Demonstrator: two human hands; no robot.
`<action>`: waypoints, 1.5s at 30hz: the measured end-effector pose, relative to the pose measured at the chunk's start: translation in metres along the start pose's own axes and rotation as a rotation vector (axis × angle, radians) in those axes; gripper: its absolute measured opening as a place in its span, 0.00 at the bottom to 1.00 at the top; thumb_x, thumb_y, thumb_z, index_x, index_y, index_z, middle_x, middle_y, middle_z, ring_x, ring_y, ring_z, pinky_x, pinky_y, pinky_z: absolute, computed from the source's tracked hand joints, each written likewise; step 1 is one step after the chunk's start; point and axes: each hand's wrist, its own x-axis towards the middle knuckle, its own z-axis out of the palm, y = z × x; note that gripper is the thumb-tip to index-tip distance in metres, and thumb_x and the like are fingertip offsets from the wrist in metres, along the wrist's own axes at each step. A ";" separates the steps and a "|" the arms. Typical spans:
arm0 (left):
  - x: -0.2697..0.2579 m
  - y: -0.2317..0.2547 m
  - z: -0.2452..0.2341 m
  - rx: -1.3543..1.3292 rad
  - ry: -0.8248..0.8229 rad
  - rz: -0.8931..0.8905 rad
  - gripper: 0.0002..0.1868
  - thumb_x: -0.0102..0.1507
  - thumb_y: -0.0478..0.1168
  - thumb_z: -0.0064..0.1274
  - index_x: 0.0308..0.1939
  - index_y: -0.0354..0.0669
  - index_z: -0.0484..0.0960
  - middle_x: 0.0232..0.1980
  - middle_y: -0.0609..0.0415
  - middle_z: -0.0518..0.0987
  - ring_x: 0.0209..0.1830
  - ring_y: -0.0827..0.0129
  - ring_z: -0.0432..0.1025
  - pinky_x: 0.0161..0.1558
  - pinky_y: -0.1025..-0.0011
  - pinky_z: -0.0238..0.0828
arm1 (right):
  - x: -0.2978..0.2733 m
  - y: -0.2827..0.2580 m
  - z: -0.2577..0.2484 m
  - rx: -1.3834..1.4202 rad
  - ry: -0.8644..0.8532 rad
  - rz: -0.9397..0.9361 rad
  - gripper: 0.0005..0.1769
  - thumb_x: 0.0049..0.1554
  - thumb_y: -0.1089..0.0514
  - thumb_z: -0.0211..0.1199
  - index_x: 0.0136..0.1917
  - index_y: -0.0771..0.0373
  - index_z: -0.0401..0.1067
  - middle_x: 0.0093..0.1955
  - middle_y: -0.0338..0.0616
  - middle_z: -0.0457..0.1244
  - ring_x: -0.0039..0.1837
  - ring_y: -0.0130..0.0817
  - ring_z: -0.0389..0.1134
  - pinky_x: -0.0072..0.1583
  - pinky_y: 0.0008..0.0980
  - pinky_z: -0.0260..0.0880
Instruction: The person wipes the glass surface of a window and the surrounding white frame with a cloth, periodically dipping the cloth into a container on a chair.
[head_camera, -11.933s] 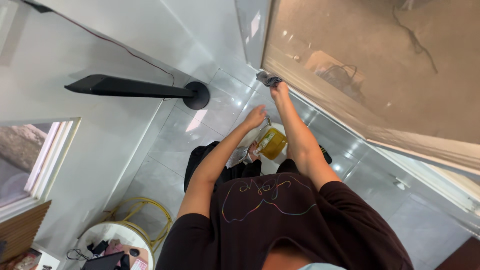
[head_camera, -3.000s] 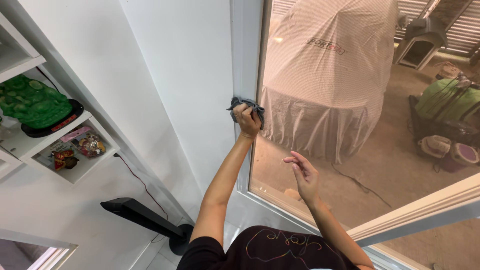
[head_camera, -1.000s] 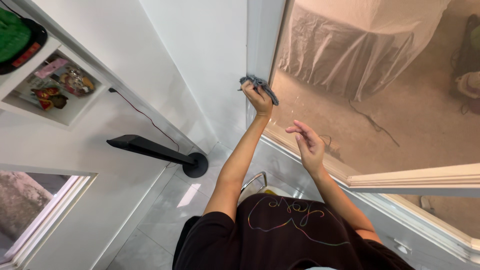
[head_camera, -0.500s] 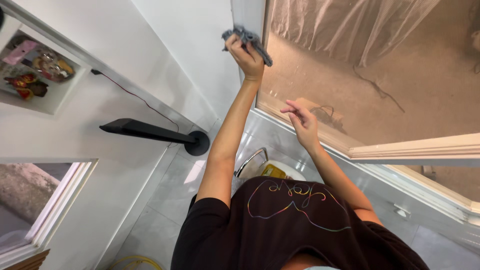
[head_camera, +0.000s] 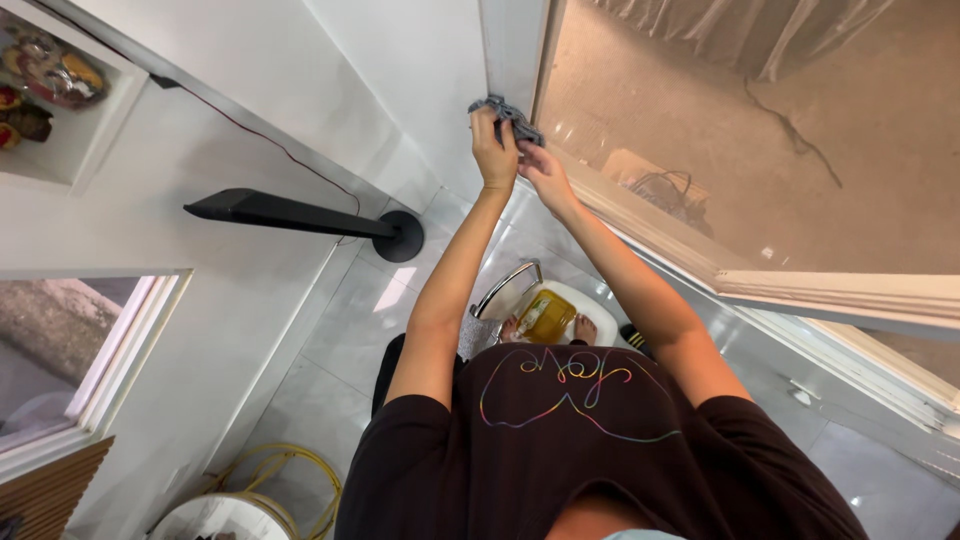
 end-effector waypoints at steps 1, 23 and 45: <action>-0.004 -0.004 -0.006 0.009 -0.054 -0.011 0.07 0.64 0.30 0.52 0.45 0.34 0.73 0.50 0.42 0.73 0.51 0.45 0.71 0.53 0.58 0.70 | 0.004 0.004 0.001 0.001 -0.004 0.006 0.27 0.60 0.69 0.55 0.72 0.72 0.60 0.70 0.50 0.62 0.68 0.34 0.65 0.70 0.34 0.65; -0.069 -0.064 -0.024 0.196 -0.751 -0.520 0.35 0.60 0.31 0.50 0.73 0.34 0.63 0.72 0.36 0.65 0.74 0.48 0.59 0.71 0.64 0.56 | 0.010 0.064 0.027 0.646 0.345 0.356 0.22 0.47 0.75 0.50 0.56 0.77 0.70 0.56 0.58 0.68 0.58 0.47 0.70 0.58 0.43 0.72; -0.141 -0.085 0.008 -0.210 -0.888 -1.023 0.44 0.54 0.24 0.44 0.76 0.45 0.60 0.69 0.43 0.71 0.68 0.55 0.67 0.62 0.62 0.66 | -0.050 0.079 0.017 0.331 0.639 0.233 0.28 0.47 0.74 0.46 0.60 0.67 0.68 0.52 0.41 0.63 0.50 0.32 0.61 0.49 0.31 0.64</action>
